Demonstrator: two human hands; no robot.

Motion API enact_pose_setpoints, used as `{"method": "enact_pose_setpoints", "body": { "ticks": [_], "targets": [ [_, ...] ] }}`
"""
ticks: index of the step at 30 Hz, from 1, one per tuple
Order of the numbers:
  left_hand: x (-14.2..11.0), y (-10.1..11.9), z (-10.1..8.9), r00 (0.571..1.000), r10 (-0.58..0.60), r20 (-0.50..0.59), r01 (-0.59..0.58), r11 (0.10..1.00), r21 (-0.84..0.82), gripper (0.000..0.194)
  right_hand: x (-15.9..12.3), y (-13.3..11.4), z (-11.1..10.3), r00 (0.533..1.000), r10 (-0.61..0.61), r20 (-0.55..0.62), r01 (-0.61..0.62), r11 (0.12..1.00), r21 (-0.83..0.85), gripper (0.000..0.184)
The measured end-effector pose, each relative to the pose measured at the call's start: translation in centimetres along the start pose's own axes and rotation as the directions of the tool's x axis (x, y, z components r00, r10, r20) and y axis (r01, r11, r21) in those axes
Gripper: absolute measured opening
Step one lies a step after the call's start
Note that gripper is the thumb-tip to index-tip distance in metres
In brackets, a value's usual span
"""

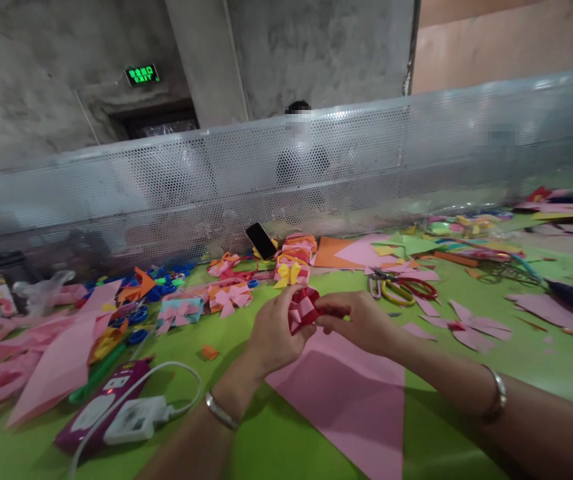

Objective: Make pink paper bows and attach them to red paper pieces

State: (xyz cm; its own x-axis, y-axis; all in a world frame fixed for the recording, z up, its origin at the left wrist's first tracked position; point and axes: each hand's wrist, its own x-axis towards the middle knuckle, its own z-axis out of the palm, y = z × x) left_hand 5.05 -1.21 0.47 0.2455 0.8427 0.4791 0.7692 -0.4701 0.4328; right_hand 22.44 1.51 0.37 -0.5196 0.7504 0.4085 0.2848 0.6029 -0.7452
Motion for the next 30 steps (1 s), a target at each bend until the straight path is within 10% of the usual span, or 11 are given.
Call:
{"method": "enact_pose_setpoints", "body": {
  "ticks": [12,16,21,25,30],
  "targets": [
    [0.0,0.4,0.4,0.999,0.007,-0.047,-0.005,0.999,0.046,0.054,-0.3,0.3,0.5,0.992,-0.056,-0.115,0.050,0.997,-0.055,0.014],
    [0.2,0.5,-0.3,0.984,0.062,-0.169,-0.062,0.998,0.004,0.058,0.0,0.5,0.0,0.976,0.049,-0.211,-0.012,0.985,0.175,0.009],
    [0.5,-0.2,-1.6,0.828,-0.094,-0.553,-0.016,0.981,-0.191,0.024,1.0,1.9,-1.4,0.939,0.289,-0.185,-0.054,0.657,0.752,0.018],
    [0.2,-0.2,-1.2,0.865,-0.110,-0.489,-0.054,0.950,-0.308,0.014,1.5,3.2,-1.4,0.946,0.314,-0.075,-0.046,0.363,0.931,0.019],
    [0.0,0.5,-0.6,0.837,-0.036,-0.546,-0.098,0.972,-0.214,0.021,1.5,3.8,-0.7,0.952,0.297,-0.066,-0.037,0.331,0.943,0.019]
  ]
}}
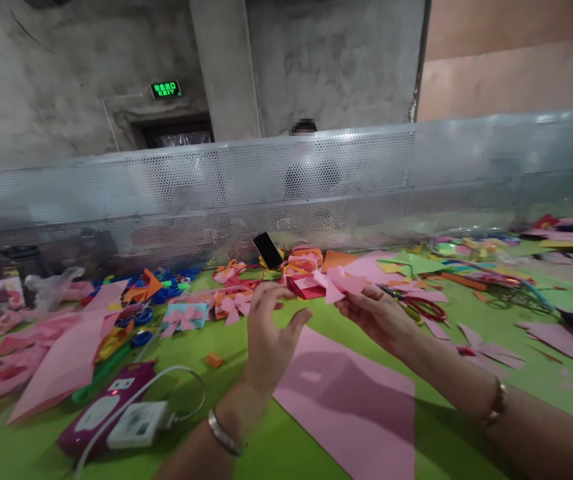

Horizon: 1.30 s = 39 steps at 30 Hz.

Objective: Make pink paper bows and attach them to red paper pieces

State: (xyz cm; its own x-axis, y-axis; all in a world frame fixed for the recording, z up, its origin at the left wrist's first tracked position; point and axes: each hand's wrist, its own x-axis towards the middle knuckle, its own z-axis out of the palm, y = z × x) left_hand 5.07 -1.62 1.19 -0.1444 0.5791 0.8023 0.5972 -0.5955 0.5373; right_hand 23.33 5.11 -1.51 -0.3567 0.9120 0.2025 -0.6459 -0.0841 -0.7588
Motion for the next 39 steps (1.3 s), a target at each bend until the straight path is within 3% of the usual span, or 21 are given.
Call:
{"method": "enact_pose_setpoints", "body": {
  "ticks": [12,22,30,33,39],
  "targets": [
    [0.0,0.5,-0.2,0.997,0.026,-0.069,-0.020,0.995,0.093,0.019,-0.4,1.0,0.2,0.998,0.052,-0.028,-0.051,0.999,0.010,0.016],
    [-0.2,0.4,0.1,0.988,-0.085,-0.133,0.105,0.982,0.158,0.038,-0.5,1.5,0.0,0.985,0.161,-0.068,-0.151,0.980,0.129,0.017],
    [-0.2,0.5,0.1,0.987,-0.120,-0.109,0.142,0.963,0.230,0.047,0.0,2.1,-1.0,0.980,0.198,0.002,-0.198,0.978,0.072,0.009],
    [-0.3,0.7,0.1,0.986,-0.147,-0.077,0.163,0.950,0.266,0.042,0.0,2.2,-1.3,0.980,0.199,0.010,-0.199,0.979,0.042,0.011],
    [-0.3,0.8,0.3,0.979,-0.187,-0.086,0.200,0.963,0.180,0.049,0.1,2.4,-2.0,0.988,0.156,-0.005,-0.156,0.987,-0.029,0.011]
  ]
}}
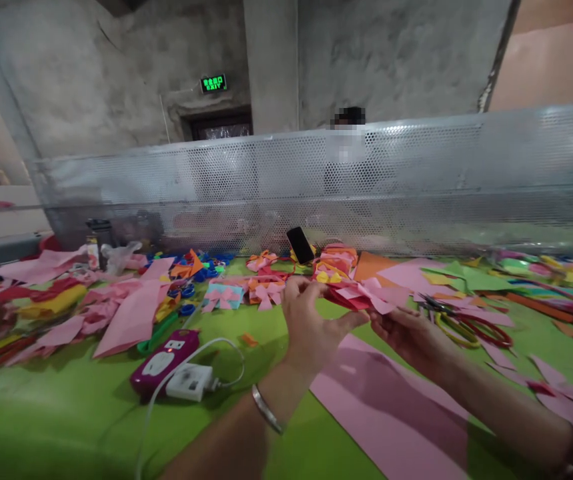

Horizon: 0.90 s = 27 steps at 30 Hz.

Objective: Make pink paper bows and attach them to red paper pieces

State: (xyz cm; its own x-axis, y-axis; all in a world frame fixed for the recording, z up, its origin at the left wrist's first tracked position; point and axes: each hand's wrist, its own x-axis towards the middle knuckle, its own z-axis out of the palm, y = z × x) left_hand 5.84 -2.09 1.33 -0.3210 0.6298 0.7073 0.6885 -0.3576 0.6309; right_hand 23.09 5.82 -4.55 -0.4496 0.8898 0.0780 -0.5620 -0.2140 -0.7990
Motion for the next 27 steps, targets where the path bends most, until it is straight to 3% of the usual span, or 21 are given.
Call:
{"method": "enact_pose_setpoints", "body": {
  "ticks": [5,10,15,20,24,27],
  "targets": [
    [0.6,-0.1,-0.7,0.993,0.016,0.114,0.001,0.990,-0.144,0.050,-0.5,-0.3,1.3,0.998,-0.039,-0.041,0.039,0.999,0.002,0.018],
    [1.4,-0.5,-1.4,0.968,0.050,0.246,0.007,0.974,-0.225,0.051,-1.3,-1.0,3.1,0.999,-0.020,0.047,0.022,0.999,-0.036,0.015],
    [1.5,-0.6,-1.3,0.962,-0.020,0.273,0.101,0.953,-0.284,0.042,-1.0,-0.9,2.8,1.000,-0.010,0.018,0.011,0.999,-0.052,0.017],
    [1.5,-0.4,-1.5,0.925,0.020,0.380,0.123,0.930,-0.347,0.034,-0.8,-0.8,2.6,0.996,-0.079,0.030,0.080,0.995,-0.054,0.019],
    [1.7,-0.3,-1.7,0.927,0.069,0.368,0.079,0.925,-0.373,0.032,-0.9,-0.9,2.9,0.999,-0.035,0.022,0.036,0.999,-0.007,0.016],
    [1.7,-0.3,-1.8,0.887,0.165,0.431,-0.036,0.956,-0.292,0.032,-0.9,-1.1,3.1,0.998,-0.043,-0.043,0.045,0.998,0.046,0.019]
  ]
}}
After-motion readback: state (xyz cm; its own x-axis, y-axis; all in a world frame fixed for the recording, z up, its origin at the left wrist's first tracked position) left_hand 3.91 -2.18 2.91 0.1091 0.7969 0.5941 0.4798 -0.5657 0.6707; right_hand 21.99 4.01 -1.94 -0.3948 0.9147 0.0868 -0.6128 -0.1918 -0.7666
